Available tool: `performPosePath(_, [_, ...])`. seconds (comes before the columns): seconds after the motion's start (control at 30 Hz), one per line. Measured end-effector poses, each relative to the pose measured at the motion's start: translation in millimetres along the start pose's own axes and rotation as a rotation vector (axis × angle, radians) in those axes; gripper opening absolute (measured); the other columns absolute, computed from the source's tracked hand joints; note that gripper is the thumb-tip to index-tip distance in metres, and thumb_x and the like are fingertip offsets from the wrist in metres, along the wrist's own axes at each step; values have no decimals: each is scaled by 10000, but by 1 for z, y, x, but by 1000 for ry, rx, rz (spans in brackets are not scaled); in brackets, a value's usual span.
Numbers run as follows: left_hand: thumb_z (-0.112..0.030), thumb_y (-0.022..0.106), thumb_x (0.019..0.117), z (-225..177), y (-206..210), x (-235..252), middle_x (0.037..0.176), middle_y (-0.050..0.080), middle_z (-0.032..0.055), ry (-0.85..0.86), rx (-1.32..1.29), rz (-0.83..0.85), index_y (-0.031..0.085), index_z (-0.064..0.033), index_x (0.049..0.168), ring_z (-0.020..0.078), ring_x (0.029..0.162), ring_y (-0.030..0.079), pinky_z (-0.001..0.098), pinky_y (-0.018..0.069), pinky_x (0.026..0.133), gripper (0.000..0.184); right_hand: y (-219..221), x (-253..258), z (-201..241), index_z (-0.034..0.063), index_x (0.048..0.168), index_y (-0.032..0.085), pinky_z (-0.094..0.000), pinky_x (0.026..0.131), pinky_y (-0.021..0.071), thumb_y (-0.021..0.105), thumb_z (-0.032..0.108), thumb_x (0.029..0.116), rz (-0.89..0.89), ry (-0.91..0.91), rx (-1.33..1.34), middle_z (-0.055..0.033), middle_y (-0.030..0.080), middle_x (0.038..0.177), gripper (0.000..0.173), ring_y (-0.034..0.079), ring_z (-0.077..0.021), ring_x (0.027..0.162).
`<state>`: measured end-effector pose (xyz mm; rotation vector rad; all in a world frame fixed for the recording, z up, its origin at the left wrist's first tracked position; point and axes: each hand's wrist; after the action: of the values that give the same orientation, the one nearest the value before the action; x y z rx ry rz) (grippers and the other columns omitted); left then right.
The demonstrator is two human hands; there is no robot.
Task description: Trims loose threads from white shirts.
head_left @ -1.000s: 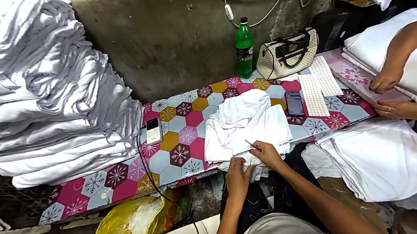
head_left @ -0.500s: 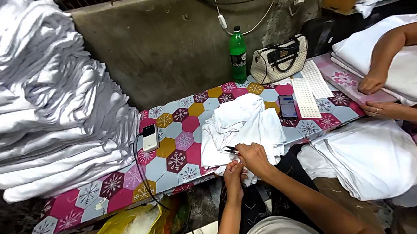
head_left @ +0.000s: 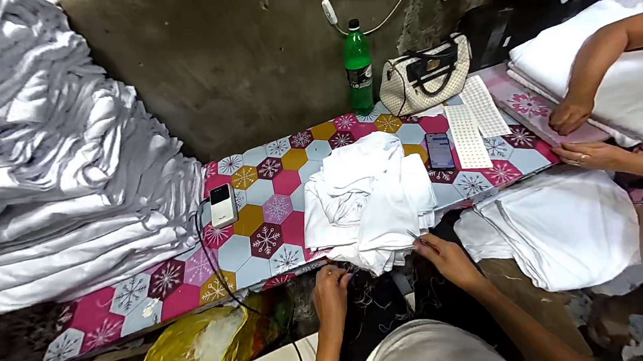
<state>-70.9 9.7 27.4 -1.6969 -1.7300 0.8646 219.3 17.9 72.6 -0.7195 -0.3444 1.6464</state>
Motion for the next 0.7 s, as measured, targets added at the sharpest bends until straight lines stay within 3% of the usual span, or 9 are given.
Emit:
performPosePath(0.03, [-174, 764, 913, -7, -5, -3, 1245, 669, 247, -32, -31, 22, 763, 6, 1103, 424, 1154, 647, 603, 516, 965, 262, 0, -5, 7, 2, 1232, 665, -365, 703, 489, 425, 253, 1101, 49, 1, 129, -94, 617, 854, 371, 560, -177, 721])
performPosePath(0.07, [-188, 785, 893, -14, -4, -4, 1267, 652, 255, 2, -80, -32, 749, 17, 1121, 412, 1115, 664, 576, 545, 932, 309, 1, -6, 15, 10, 1215, 664, -287, 619, 433, 363, 243, 1110, 103, 3, 249, -19, 540, 777, 394, 476, -99, 639])
performPosePath(0.17, [-200, 803, 869, -36, 15, 3, 1302, 645, 249, 168, -196, -200, 710, 32, 1196, 347, 1026, 708, 483, 600, 828, 412, 14, 3, 36, 43, 1147, 653, -213, 518, 361, 333, 258, 1117, 287, 46, 496, 84, 419, 664, 388, 381, -26, 530])
performPosePath(0.23, [-145, 775, 885, -38, 31, 13, 1204, 690, 245, 209, -167, -263, 700, 56, 1190, 361, 994, 722, 510, 598, 844, 373, 25, 13, 41, 50, 1131, 652, -200, 493, 345, 337, 281, 1125, 365, 70, 565, 98, 401, 632, 391, 363, -19, 499])
performPosePath(0.37, [-10, 702, 899, -27, 40, 22, 932, 757, 182, 223, -165, -327, 774, 38, 955, 305, 863, 756, 462, 614, 829, 103, 36, 28, 43, 64, 1059, 658, -179, 460, 321, 374, 271, 1122, 412, 130, 672, 112, 387, 586, 357, 348, -4, 461])
performPosePath(0.7, [-39, 697, 871, -35, 25, 11, 790, 724, 118, 111, -391, -226, 748, 43, 914, 140, 656, 681, 298, 583, 662, 106, 47, 43, 43, 120, 991, 650, -173, 419, 296, 333, 385, 1125, 622, 344, 765, 118, 372, 547, 434, 314, -1, 417])
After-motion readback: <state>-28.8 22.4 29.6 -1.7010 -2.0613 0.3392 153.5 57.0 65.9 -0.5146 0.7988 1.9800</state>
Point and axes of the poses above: each hand's wrist, its own x-axis towards the middle knuckle, its own y-axis out of the palm, z = x × y
